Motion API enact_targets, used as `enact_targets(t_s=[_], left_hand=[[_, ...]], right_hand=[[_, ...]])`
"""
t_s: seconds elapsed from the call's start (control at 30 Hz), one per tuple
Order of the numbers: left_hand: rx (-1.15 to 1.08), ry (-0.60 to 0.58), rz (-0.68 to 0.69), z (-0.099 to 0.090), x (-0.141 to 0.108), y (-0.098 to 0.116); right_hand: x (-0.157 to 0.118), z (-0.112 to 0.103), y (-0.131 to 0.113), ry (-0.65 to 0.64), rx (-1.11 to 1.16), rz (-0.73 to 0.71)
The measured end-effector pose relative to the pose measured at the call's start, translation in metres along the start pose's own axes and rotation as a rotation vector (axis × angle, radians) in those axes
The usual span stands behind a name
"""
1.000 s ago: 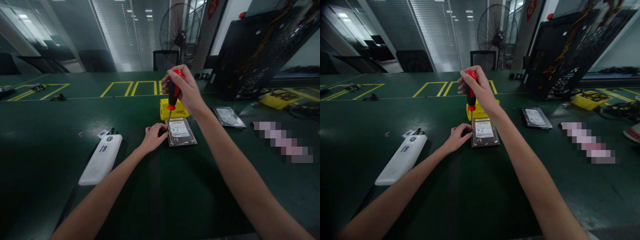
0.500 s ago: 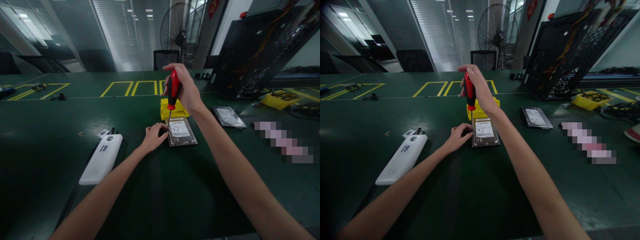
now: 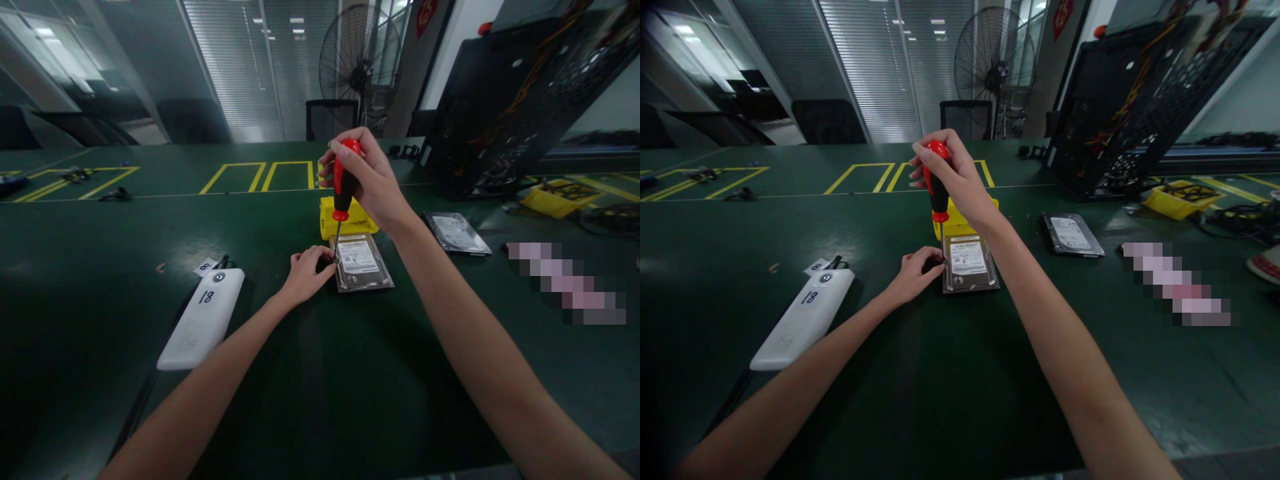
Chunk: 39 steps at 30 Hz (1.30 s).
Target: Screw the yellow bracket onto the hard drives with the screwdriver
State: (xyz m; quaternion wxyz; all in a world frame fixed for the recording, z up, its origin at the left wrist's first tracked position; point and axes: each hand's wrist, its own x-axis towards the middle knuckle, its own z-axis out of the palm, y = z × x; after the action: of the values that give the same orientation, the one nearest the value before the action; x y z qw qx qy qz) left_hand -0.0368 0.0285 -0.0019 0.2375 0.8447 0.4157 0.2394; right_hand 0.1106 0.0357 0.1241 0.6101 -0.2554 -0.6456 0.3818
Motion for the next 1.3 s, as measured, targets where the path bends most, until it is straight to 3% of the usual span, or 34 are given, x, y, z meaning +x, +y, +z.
enact_targets(t_s=[0.33, 0.6, 0.8, 1.3], left_hand=[[-0.006, 0.000, -0.007, 0.0007, 0.0011, -0.0007], [-0.009, 0.011, 0.008, 0.0017, 0.0012, -0.0018], [0.005, 0.004, -0.014, 0.0019, 0.0012, -0.0009], [-0.009, 0.012, 0.008, 0.0011, 0.0008, -0.0011]], right_hand=[[-0.0011, 0.0030, -0.0005, 0.019, -0.100, 0.000], [0.0004, 0.0014, 0.0036, -0.049, 0.040, -0.035], [-0.0002, -0.0002, 0.0008, -0.029, 0.026, 0.021], [-0.0018, 0.0032, -0.0021, -0.066, -0.026, -0.043]])
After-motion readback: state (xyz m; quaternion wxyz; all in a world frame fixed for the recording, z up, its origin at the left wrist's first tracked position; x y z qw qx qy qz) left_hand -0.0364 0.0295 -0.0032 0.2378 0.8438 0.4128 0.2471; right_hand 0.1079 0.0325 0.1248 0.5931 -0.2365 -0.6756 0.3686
